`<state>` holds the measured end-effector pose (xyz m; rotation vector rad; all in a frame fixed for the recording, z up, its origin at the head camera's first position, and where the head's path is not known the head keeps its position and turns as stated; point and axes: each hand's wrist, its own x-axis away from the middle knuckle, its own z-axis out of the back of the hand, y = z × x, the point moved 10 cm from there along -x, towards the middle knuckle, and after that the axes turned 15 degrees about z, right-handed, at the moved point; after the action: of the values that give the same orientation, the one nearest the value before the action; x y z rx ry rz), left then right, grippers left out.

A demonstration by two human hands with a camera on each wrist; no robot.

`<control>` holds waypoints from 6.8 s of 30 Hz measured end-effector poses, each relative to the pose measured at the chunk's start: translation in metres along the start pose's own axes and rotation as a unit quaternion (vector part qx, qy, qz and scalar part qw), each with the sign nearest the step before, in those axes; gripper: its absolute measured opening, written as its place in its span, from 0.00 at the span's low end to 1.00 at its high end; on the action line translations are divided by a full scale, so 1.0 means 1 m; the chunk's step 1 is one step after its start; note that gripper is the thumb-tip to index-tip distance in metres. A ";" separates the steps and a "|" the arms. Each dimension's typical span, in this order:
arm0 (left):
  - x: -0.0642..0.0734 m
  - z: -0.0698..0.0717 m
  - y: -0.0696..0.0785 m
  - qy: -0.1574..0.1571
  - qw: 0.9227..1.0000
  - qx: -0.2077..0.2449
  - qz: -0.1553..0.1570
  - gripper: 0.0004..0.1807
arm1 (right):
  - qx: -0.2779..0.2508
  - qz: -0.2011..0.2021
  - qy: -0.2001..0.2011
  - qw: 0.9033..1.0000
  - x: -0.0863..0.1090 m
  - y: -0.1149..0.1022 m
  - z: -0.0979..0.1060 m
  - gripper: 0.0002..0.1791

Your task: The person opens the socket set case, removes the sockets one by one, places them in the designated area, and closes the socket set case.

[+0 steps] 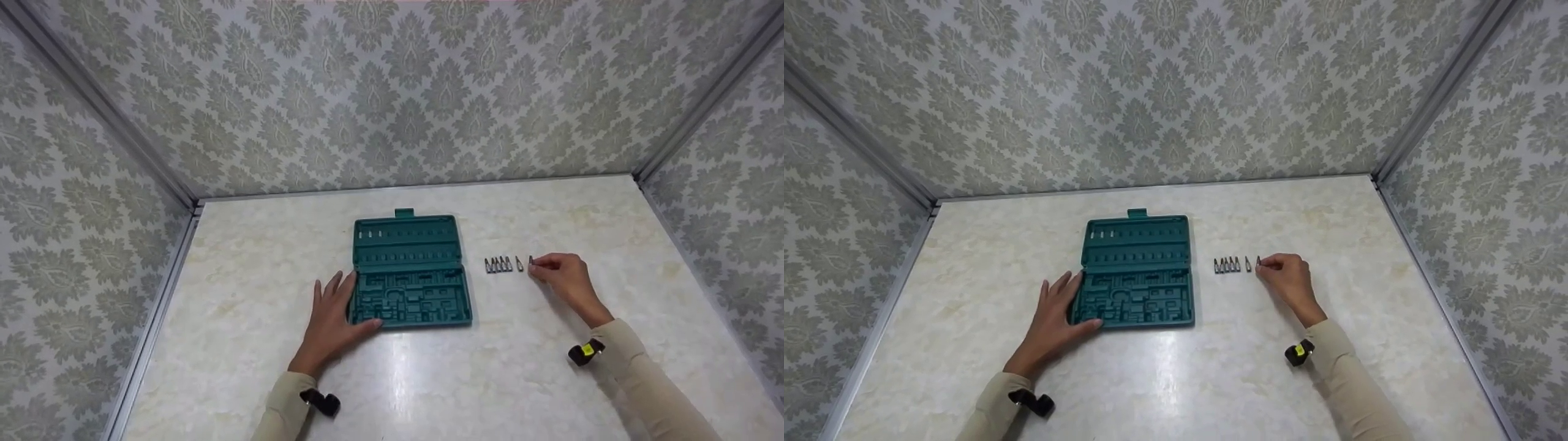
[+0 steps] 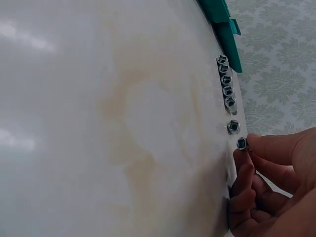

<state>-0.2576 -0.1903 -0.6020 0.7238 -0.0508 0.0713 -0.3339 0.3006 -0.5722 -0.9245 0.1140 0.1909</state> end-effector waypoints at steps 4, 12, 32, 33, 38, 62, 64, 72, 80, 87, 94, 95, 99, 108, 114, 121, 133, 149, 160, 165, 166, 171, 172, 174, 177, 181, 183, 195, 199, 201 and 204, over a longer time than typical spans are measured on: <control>0.001 -0.001 -0.001 -0.004 1.000 0.002 0.007 0.67 | 0.022 -0.008 0.005 1.000 -0.001 0.001 -0.001 0.11; 0.001 0.001 0.006 0.005 1.000 -0.018 -0.017 0.67 | 0.021 -0.004 -0.015 1.000 -0.004 -0.002 -0.006 0.12; 0.001 0.000 0.002 0.006 1.000 -0.017 -0.012 0.67 | 0.020 0.022 -0.006 1.000 -0.008 -0.011 -0.014 0.12; 0.001 0.000 0.003 0.007 1.000 -0.018 -0.012 0.67 | 0.019 0.022 -0.006 1.000 -0.008 -0.010 -0.014 0.12; 0.002 0.000 0.003 0.007 1.000 -0.016 -0.011 0.67 | 0.013 0.020 -0.012 1.000 -0.009 -0.010 -0.013 0.13; 0.000 0.002 0.003 0.003 1.000 -0.020 -0.008 0.68 | -0.028 0.072 -0.059 0.995 -0.051 -0.068 -0.051 0.13; 0.000 0.001 0.003 0.004 1.000 -0.018 -0.010 0.68 | -0.032 0.075 -0.066 0.994 -0.054 -0.074 -0.059 0.13; 0.000 0.001 0.006 0.005 1.000 -0.021 -0.017 0.67 | -0.051 0.116 -0.088 0.988 -0.066 -0.107 -0.089 0.12; -0.001 0.000 0.004 0.005 1.000 -0.021 -0.015 0.67 | -0.062 0.139 -0.123 0.981 -0.077 -0.128 -0.122 0.12; 0.000 0.000 0.003 0.010 1.000 -0.016 -0.009 0.67 | -0.055 0.148 -0.135 0.978 -0.089 -0.141 -0.144 0.12; 0.000 0.000 0.003 0.009 1.000 -0.018 -0.006 0.67 | -0.070 0.180 -0.138 0.971 -0.098 -0.161 -0.168 0.12; -0.001 0.000 0.003 0.009 1.000 -0.019 -0.007 0.67 | -0.070 0.185 -0.140 0.970 -0.100 -0.164 -0.171 0.12; 0.000 0.002 0.005 0.012 1.000 -0.018 -0.014 0.67 | -0.070 0.197 -0.149 0.967 -0.103 -0.173 -0.186 0.12; 0.001 0.003 0.005 0.011 1.000 -0.020 -0.014 0.67 | -0.075 0.194 -0.164 0.964 -0.105 -0.188 -0.214 0.11; 0.001 0.002 0.002 0.009 1.000 -0.019 -0.005 0.67 | -0.077 0.204 -0.168 0.961 -0.107 -0.199 -0.228 0.11; 0.001 0.001 0.005 0.005 1.000 -0.013 -0.009 0.67 | -0.077 0.206 -0.162 0.962 -0.111 -0.204 -0.235 0.12; 0.002 0.001 0.009 0.013 0.999 -0.025 -0.040 0.66 | -0.046 0.196 -0.132 0.971 -0.125 -0.201 -0.246 0.11; 0.000 0.007 0.012 0.012 0.998 -0.013 -0.059 0.63 | -0.025 0.202 -0.106 0.973 -0.128 -0.203 -0.251 0.14; 0.002 0.005 0.007 0.011 0.998 -0.010 -0.053 0.63 | -0.065 0.151 -0.049 0.985 -0.123 -0.193 -0.252 0.15; 0.004 0.005 0.008 0.009 0.999 -0.009 -0.053 0.63 | -0.039 0.155 -0.044 0.986 -0.122 -0.195 -0.250 0.15; 0.005 0.006 0.007 0.010 0.999 -0.007 -0.052 0.63 | -0.031 0.159 -0.044 0.986 -0.122 -0.196 -0.250 0.14; 0.004 0.008 0.008 0.013 0.998 -0.003 -0.055 0.63 | -0.035 0.169 -0.027 0.985 -0.123 -0.199 -0.248 0.09; 0.004 0.009 0.009 0.015 0.998 -0.003 -0.058 0.63 | -0.048 0.168 -0.022 0.984 -0.124 -0.198 -0.247 0.08; 0.003 0.008 0.009 0.016 0.998 -0.003 -0.060 0.63 | -0.084 0.163 -0.011 0.983 -0.125 -0.195 -0.245 0.08; 0.003 0.007 0.009 0.015 0.998 -0.006 -0.059 0.63 | -0.135 0.155 -0.004 0.979 -0.126 -0.191 -0.238 0.08; 0.003 0.005 0.007 0.011 0.998 -0.008 -0.055 0.64 | -0.175 0.150 -0.015 0.973 -0.122 -0.186 -0.223 0.10; 0.003 0.004 0.007 0.012 0.998 -0.008 -0.056 0.64 | -0.178 0.153 -0.025 0.972 -0.119 -0.185 -0.213 0.11; 0.001 0.004 0.007 0.012 0.999 -0.008 -0.043 0.65 | -0.122 0.204 -0.038 0.971 -0.099 -0.180 -0.150 0.10; 0.001 0.004 0.006 0.014 0.999 -0.005 -0.039 0.65 | -0.110 0.205 -0.030 0.972 -0.091 -0.172 -0.133 0.09; 0.001 0.004 0.005 0.013 0.999 -0.004 -0.037 0.65 | -0.103 0.206 -0.028 0.973 -0.088 -0.166 -0.126 0.09; 0.001 0.003 0.006 0.010 0.999 -0.004 -0.035 0.65 | -0.095 0.204 -0.025 0.974 -0.084 -0.158 -0.116 0.09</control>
<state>-0.2570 -0.1881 -0.5961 0.7159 -0.0063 0.0119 -0.3839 0.1054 -0.5036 -1.0792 0.2432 0.6139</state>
